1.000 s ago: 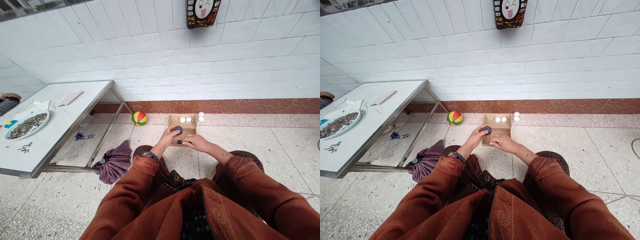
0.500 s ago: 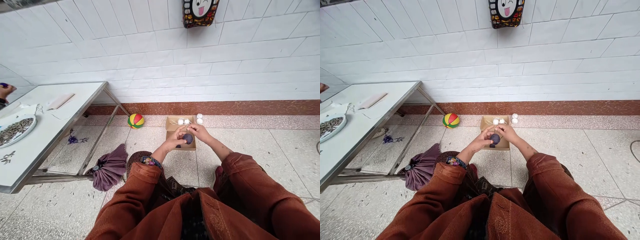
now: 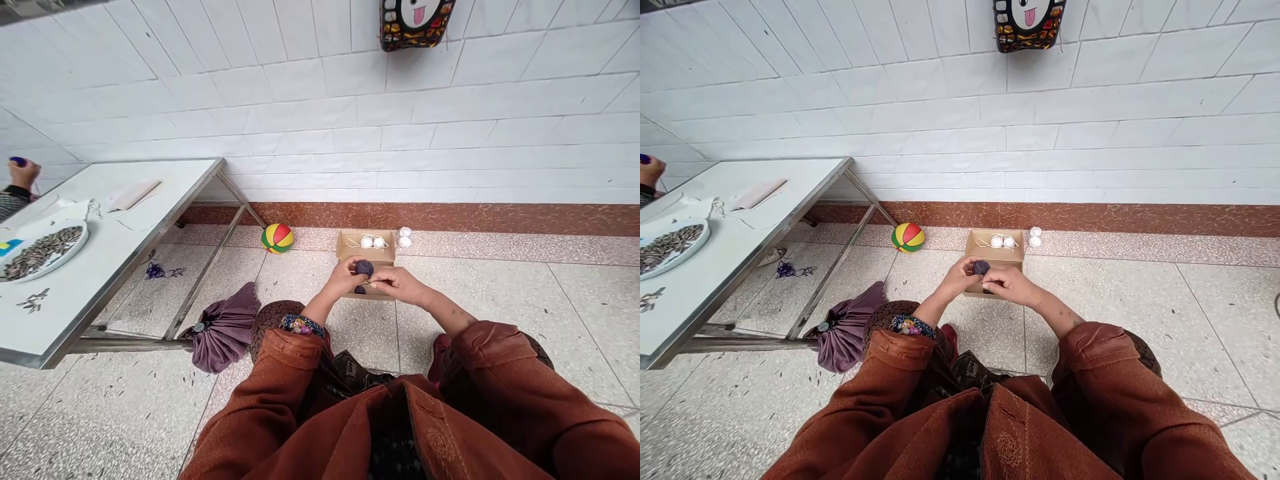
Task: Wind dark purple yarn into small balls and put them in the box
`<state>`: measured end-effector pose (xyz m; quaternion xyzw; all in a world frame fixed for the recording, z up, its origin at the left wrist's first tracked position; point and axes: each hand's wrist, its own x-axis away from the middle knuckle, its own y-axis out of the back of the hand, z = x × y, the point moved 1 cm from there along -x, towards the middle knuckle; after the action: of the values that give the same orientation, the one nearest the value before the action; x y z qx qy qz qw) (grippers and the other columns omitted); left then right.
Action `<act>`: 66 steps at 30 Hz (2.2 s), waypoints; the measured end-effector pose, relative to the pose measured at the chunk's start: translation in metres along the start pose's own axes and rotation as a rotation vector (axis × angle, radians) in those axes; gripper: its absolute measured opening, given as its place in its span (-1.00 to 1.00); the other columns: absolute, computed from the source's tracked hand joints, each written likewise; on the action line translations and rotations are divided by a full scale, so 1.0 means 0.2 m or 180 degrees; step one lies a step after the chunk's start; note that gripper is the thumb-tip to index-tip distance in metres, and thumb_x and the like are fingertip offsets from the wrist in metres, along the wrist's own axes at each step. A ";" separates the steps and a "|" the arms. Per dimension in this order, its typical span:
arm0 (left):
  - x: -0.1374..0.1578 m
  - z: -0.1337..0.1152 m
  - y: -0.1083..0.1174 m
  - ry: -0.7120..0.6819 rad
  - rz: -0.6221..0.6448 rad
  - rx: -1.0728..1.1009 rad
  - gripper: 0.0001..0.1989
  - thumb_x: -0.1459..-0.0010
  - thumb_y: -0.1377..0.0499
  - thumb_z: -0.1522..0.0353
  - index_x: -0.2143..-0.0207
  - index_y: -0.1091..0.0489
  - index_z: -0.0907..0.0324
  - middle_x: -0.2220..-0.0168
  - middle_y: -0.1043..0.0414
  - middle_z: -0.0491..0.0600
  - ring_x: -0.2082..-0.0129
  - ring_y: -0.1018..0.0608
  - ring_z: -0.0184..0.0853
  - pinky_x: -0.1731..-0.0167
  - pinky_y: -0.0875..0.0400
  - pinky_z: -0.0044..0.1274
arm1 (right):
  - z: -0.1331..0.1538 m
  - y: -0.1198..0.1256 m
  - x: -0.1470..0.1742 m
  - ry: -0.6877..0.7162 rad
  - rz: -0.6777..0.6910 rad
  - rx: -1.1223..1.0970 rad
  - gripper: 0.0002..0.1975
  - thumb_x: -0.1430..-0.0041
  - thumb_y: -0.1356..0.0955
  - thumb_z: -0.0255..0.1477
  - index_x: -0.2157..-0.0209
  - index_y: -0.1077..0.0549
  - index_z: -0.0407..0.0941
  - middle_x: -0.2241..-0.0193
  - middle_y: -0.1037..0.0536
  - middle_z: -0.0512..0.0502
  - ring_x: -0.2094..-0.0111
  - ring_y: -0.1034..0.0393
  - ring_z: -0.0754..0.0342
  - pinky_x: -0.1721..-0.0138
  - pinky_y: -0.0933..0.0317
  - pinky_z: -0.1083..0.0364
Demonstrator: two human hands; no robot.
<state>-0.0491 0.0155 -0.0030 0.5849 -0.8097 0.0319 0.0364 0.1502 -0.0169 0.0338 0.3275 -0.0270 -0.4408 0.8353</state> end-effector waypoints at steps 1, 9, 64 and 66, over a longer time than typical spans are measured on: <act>0.01 0.00 -0.01 0.0010 0.0124 -0.0101 -0.39 0.19 -0.43 0.42 0.01 -0.44 0.18 0.08 -0.47 0.04 0.19 -0.50 -0.31 0.06 -0.38 -0.37 | 0.01 0.02 -0.01 -0.0085 -0.0155 -0.0125 -0.76 -0.36 -0.30 -0.27 0.28 -0.53 -0.09 0.37 -0.57 -0.06 0.33 -0.44 0.06 0.25 -0.28 0.09; 0.05 -0.06 -0.11 -0.0084 0.1180 0.0674 -0.15 0.09 -0.42 0.41 -0.27 -0.24 0.00 0.02 -0.45 0.03 0.04 -0.50 -0.25 0.00 -0.35 -0.38 | -0.14 0.05 -0.02 -0.0893 -0.1102 -0.0070 -0.77 -0.31 -0.30 -0.30 0.37 -0.49 -0.10 0.45 -0.52 -0.03 0.40 -0.37 0.07 0.31 -0.23 0.10; 0.02 -0.06 -0.16 -0.0004 0.0248 0.0923 -0.50 0.10 -0.42 0.33 0.06 -0.47 0.17 0.07 -0.51 0.03 0.04 -0.50 -0.26 -0.08 -0.33 -0.38 | -0.23 -0.02 0.08 -0.1199 -0.0568 0.0345 -0.81 -0.33 -0.25 -0.35 0.33 -0.44 -0.08 0.44 -0.50 -0.02 0.39 -0.35 0.06 0.31 -0.19 0.12; 0.00 -0.04 -0.14 -0.0023 -0.0052 0.0760 -0.51 0.11 -0.43 0.31 0.09 -0.46 0.19 0.10 -0.52 0.02 0.07 -0.51 -0.26 -0.08 -0.34 -0.36 | -0.20 -0.04 0.09 -0.0986 -0.0258 0.0420 -0.82 -0.33 -0.25 -0.36 0.31 -0.45 -0.09 0.40 -0.51 -0.04 0.37 -0.36 0.06 0.28 -0.18 0.11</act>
<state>-0.0225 0.0078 0.0052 0.5917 -0.7955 0.1257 -0.0361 0.1677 -0.0129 -0.0064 0.3106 -0.1711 -0.5166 0.7793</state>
